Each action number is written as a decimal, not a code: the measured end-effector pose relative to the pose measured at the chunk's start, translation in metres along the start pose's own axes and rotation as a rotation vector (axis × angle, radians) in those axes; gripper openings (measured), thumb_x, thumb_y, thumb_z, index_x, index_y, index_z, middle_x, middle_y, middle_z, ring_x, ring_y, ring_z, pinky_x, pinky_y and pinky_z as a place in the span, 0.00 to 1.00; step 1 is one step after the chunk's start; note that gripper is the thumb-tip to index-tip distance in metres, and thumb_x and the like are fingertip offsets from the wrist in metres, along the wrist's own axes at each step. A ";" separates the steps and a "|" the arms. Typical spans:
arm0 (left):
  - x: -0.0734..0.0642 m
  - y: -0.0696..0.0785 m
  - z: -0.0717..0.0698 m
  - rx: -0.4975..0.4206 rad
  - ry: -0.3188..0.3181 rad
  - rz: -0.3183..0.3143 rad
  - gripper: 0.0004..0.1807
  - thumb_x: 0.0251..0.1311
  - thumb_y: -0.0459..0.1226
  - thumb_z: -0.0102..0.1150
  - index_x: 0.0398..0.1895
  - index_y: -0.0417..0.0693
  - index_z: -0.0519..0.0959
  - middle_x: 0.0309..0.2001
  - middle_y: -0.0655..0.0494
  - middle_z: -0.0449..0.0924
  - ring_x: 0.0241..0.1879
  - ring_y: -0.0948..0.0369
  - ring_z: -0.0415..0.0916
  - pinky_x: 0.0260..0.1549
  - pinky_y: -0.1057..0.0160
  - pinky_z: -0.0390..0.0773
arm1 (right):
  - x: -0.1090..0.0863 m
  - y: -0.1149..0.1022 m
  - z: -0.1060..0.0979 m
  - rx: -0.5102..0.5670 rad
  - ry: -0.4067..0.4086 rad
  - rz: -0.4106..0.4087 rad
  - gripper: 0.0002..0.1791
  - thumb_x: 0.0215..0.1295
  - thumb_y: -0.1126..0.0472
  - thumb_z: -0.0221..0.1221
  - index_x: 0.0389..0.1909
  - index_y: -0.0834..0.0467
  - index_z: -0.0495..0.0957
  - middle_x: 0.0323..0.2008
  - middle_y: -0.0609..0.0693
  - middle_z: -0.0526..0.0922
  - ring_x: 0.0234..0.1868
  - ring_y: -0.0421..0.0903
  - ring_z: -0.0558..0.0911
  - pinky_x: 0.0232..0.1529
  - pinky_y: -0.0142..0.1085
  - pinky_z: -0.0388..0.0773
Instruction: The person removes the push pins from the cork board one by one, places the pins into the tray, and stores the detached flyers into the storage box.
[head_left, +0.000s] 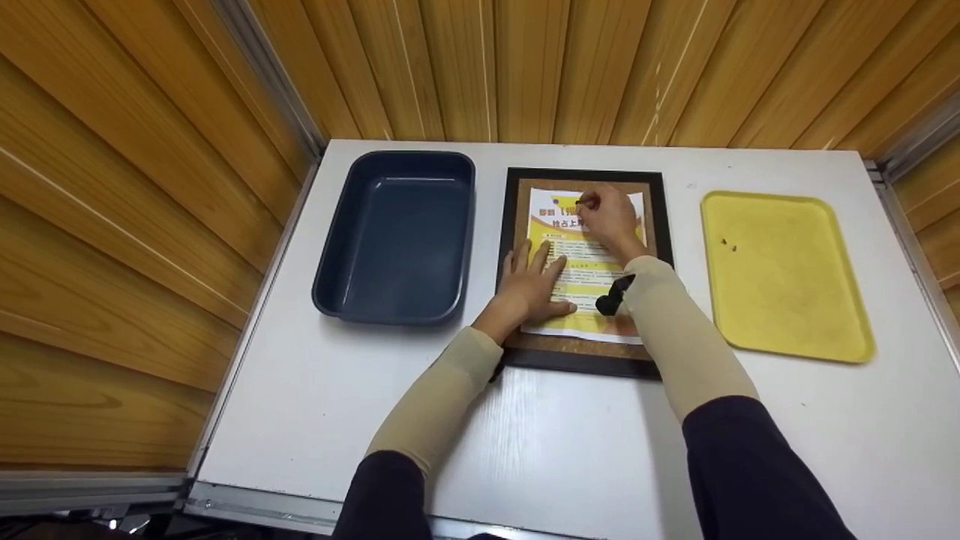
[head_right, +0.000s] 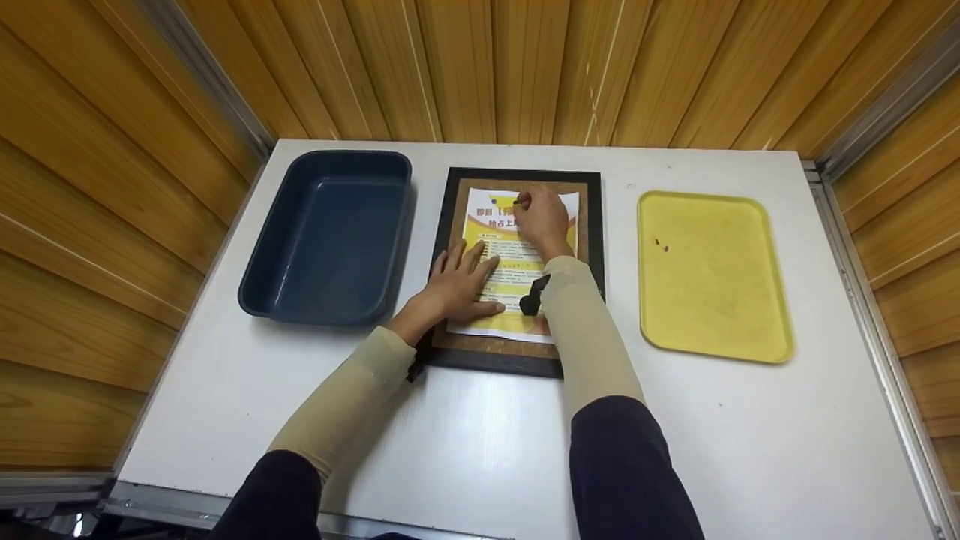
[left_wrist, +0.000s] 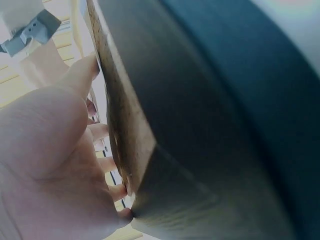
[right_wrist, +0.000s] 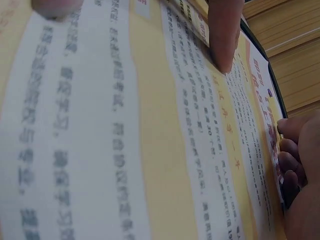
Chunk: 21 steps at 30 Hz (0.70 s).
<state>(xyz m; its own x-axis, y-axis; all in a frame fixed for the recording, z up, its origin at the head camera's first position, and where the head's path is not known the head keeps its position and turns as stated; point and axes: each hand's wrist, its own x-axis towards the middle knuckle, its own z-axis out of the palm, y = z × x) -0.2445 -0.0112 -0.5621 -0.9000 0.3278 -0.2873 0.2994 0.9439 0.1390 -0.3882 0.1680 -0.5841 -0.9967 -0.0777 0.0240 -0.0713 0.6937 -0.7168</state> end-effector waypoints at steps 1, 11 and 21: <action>0.000 -0.001 0.000 -0.007 -0.002 0.000 0.51 0.68 0.72 0.53 0.87 0.64 0.51 0.87 0.49 0.37 0.85 0.42 0.30 0.80 0.38 0.39 | 0.002 -0.001 0.001 -0.009 0.004 -0.004 0.12 0.77 0.59 0.61 0.53 0.61 0.83 0.48 0.57 0.83 0.49 0.53 0.79 0.57 0.50 0.73; -0.001 -0.001 -0.001 -0.015 -0.002 0.009 0.51 0.68 0.72 0.52 0.88 0.65 0.51 0.87 0.50 0.36 0.85 0.43 0.29 0.80 0.39 0.38 | 0.008 -0.006 0.002 -0.073 0.039 -0.021 0.08 0.76 0.61 0.59 0.46 0.61 0.82 0.42 0.57 0.82 0.44 0.54 0.79 0.52 0.51 0.73; 0.000 -0.003 0.003 -0.019 -0.008 0.008 0.51 0.68 0.72 0.51 0.88 0.65 0.50 0.88 0.50 0.35 0.85 0.44 0.28 0.80 0.40 0.37 | 0.008 -0.009 0.005 -0.087 0.005 -0.014 0.09 0.79 0.62 0.55 0.46 0.63 0.80 0.40 0.57 0.81 0.42 0.55 0.80 0.49 0.51 0.73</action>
<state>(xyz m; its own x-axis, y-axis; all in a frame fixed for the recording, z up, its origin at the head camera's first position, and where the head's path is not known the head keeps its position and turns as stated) -0.2441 -0.0141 -0.5648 -0.8951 0.3357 -0.2934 0.3007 0.9404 0.1588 -0.3956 0.1579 -0.5808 -0.9958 -0.0841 0.0372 -0.0879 0.7524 -0.6528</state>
